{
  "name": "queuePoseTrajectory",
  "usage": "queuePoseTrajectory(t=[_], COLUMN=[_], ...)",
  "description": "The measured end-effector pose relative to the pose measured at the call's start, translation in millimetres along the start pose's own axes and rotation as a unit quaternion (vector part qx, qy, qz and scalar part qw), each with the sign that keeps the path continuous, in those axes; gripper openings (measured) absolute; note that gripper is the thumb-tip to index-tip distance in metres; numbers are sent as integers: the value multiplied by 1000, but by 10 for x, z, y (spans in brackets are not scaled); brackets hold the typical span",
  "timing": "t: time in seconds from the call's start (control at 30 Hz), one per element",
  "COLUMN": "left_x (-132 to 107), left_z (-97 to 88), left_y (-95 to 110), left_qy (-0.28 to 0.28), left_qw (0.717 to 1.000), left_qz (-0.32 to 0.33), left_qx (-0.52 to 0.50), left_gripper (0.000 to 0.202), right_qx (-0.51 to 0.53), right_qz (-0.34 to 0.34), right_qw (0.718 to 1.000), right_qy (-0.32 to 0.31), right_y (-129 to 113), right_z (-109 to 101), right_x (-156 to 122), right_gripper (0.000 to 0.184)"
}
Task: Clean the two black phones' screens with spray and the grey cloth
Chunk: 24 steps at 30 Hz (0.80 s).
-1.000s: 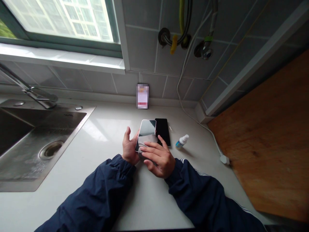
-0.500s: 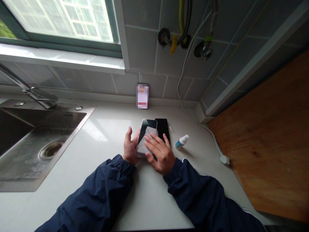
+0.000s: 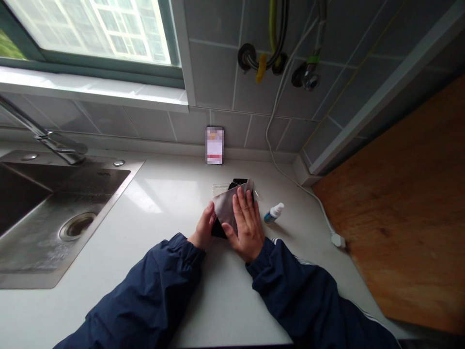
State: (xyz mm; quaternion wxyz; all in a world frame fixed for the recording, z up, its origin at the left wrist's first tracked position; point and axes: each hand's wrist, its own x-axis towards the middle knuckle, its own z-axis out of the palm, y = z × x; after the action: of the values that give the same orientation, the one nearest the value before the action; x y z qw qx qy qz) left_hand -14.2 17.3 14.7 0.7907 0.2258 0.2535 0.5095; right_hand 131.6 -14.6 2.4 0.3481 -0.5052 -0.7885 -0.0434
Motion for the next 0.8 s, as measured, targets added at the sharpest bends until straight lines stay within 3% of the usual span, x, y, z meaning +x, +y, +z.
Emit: queuePoseTrajectory(t=[0.1,0.27,0.37,0.6,0.8], left_x=[-2,-17,-35,-49,-21], left_z=[-83,-150,-127,-63,-38], left_y=[-59,-94,-87,-83,-73], left_qy=[20,-51,-63,-31,25], left_qw=[999,994,991,997,999], left_qz=[15,45,49,14,31], left_qx=[24,84,112,62,26], left_gripper=[54,50,53,54,57], right_qx=[-2,-5,-11,-4,5], right_qz=[8,4,-1,-44,-74], right_qw=[1000,1000,1000,999,994], right_qy=[11,7,-6,-30,-80], right_y=[3,-6,-11,-20,-48], right_z=[12,-4,-29,-68,-87], right_x=[-7,-3,4,24,24], right_gripper=[79,77,79,84,82])
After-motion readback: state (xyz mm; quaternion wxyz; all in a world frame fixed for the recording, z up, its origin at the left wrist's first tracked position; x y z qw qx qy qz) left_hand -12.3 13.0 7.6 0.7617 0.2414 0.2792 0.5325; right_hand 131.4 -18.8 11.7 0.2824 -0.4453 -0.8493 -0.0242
